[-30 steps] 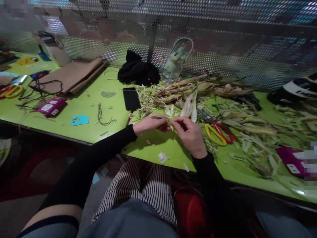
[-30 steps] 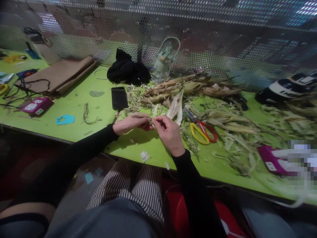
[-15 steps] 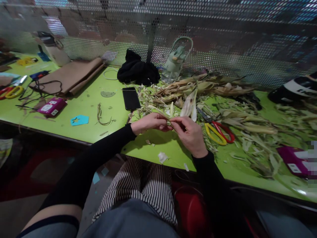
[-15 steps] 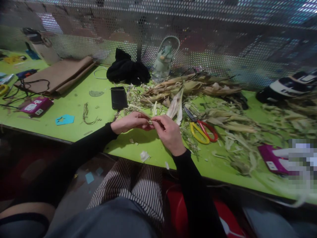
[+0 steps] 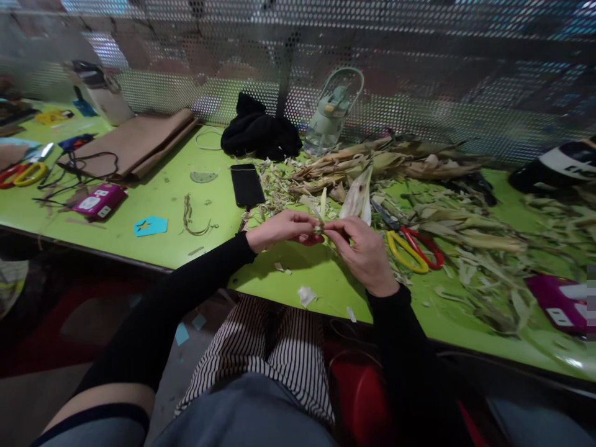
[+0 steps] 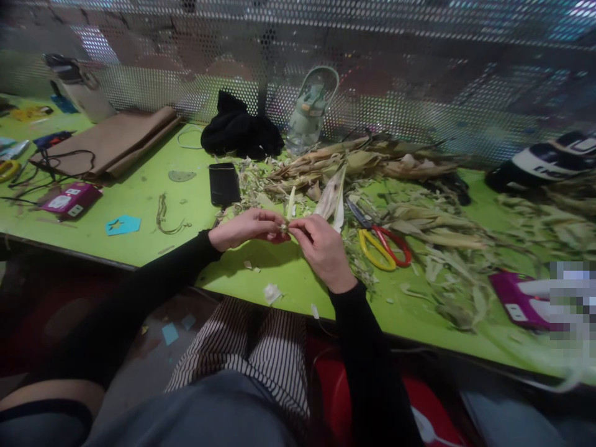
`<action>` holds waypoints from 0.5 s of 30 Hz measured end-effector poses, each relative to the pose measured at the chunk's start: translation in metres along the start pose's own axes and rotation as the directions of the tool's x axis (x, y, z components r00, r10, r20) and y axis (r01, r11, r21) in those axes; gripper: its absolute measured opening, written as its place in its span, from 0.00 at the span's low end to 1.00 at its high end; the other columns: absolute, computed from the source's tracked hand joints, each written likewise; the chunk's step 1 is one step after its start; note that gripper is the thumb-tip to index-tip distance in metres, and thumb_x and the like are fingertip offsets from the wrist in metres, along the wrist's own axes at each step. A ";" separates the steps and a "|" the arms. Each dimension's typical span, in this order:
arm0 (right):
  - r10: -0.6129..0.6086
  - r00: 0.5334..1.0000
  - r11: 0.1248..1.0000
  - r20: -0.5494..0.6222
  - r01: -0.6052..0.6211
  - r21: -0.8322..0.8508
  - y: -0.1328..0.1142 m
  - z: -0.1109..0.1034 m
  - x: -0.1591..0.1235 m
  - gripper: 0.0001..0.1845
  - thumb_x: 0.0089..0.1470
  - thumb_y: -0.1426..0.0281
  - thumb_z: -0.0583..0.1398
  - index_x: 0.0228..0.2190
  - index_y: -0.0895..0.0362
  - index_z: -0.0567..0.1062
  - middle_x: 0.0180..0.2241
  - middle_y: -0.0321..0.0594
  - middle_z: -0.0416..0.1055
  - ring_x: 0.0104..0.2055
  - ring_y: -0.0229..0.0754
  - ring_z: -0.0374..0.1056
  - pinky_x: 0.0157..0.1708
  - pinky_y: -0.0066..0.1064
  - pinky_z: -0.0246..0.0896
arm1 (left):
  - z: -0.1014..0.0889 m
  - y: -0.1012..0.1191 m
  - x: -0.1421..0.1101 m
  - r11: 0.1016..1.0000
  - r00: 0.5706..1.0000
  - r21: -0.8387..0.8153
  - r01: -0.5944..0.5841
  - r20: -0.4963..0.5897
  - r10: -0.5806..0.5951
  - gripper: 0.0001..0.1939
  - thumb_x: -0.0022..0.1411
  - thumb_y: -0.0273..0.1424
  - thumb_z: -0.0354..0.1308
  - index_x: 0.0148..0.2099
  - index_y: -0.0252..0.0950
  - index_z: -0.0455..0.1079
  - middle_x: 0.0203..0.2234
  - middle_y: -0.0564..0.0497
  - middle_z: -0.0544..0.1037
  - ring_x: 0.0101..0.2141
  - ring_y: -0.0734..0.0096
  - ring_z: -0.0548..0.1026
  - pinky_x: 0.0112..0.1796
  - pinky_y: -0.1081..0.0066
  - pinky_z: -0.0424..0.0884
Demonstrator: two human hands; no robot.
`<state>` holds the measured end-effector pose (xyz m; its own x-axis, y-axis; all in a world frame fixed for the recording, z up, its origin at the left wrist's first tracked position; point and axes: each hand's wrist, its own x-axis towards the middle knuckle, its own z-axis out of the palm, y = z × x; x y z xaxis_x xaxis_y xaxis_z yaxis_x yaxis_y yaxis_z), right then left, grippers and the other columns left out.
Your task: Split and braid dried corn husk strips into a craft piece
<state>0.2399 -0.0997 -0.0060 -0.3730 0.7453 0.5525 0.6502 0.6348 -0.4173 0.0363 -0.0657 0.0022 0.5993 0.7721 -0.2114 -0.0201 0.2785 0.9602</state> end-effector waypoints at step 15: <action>-0.005 1.000 0.998 0.029 0.007 -0.070 0.000 0.002 -0.001 0.05 0.63 0.68 0.58 0.34 0.54 0.71 0.32 0.42 0.72 0.32 0.43 0.67 0.31 0.35 0.62 | -0.005 -0.016 0.008 0.912 0.983 0.368 -0.183 0.069 0.169 0.10 0.66 0.29 0.59 0.48 0.31 0.73 0.39 0.47 0.81 0.36 0.76 0.78 0.46 0.67 0.74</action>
<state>0.2393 -0.1001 -0.0080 -0.3951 0.7480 0.5332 0.6925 0.6239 -0.3621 0.0379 -0.0610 -0.0159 0.6411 0.7667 -0.0330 0.1671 -0.0975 0.9811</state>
